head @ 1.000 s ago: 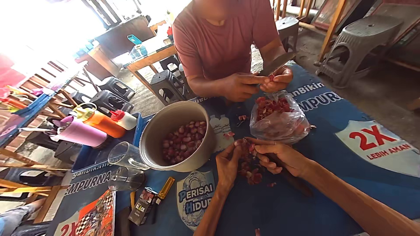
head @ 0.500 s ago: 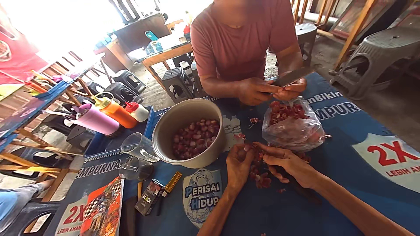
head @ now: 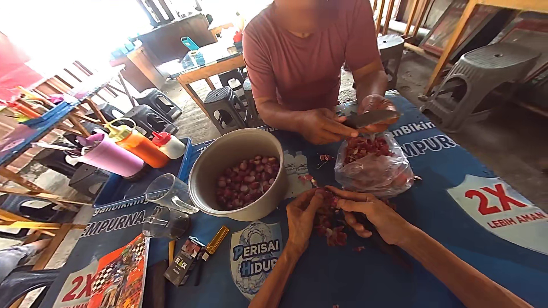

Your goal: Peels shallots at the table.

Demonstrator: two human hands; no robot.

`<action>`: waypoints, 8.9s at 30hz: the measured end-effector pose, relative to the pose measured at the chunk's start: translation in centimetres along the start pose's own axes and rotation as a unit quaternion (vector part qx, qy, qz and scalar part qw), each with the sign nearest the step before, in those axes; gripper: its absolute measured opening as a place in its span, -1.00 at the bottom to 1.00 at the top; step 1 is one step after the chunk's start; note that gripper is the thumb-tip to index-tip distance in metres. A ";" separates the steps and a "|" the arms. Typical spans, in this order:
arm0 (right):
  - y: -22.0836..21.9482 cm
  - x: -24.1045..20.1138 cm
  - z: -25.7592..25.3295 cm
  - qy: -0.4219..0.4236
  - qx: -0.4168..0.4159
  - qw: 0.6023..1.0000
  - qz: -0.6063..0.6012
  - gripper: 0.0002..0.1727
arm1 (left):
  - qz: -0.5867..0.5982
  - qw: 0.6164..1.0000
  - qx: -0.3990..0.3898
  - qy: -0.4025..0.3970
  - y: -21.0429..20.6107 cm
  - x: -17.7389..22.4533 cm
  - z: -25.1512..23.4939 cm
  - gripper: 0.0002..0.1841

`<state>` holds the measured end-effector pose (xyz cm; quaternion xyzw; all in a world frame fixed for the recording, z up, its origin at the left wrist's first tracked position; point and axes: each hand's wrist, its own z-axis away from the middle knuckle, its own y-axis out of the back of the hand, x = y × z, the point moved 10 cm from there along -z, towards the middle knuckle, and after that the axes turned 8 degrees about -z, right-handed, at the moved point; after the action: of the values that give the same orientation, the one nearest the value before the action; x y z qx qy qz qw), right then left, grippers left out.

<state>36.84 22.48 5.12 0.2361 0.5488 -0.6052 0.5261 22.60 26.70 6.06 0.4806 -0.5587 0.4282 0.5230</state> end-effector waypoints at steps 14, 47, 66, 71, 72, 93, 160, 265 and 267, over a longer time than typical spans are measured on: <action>-0.4 -0.4 0.0 0.046 -0.009 0.997 0.059 -0.47 | 0.074 0.995 -0.007 0.065 -0.7 -0.8 0.4 -0.83; 0.4 -1.0 0.2 0.010 0.011 1.000 -0.014 -0.44 | 0.076 0.997 -0.031 0.006 0.0 -0.2 -0.5 -0.70; -1.0 -1.0 0.1 0.067 -0.047 0.991 0.105 -0.42 | 0.133 0.990 -0.016 0.042 -0.4 -0.5 0.0 -0.72; -1.7 -1.2 0.3 0.093 -0.078 0.987 0.103 -0.39 | 0.163 0.985 -0.027 0.057 -0.6 -1.0 -0.1 -0.77; -1.7 -1.3 0.4 0.096 -0.080 0.986 0.109 -0.38 | 0.165 0.984 -0.029 0.058 -0.7 -1.0 -0.1 -0.78; -1.3 -1.3 0.4 0.090 -0.056 0.980 0.169 -0.40 | 0.216 0.964 -0.004 0.156 -0.9 -2.2 0.4 -0.77; 0.2 0.0 0.1 -0.011 -0.007 1.000 -0.018 -0.45 | -0.008 0.997 -0.046 -0.057 -1.0 0.3 0.0 -0.60; -0.4 -0.5 0.0 0.069 -0.021 0.978 0.194 -0.44 | 0.134 0.986 -0.033 0.094 -1.0 -2.3 -0.1 -0.78; -0.4 -0.7 0.1 0.079 -0.010 0.976 0.202 -0.46 | 0.133 0.986 -0.034 0.093 -1.1 -2.2 -0.1 -0.78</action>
<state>36.71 22.61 5.91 0.3838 0.5357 -0.4599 0.5951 23.66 26.83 3.83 0.3420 -0.5806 0.5178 0.5271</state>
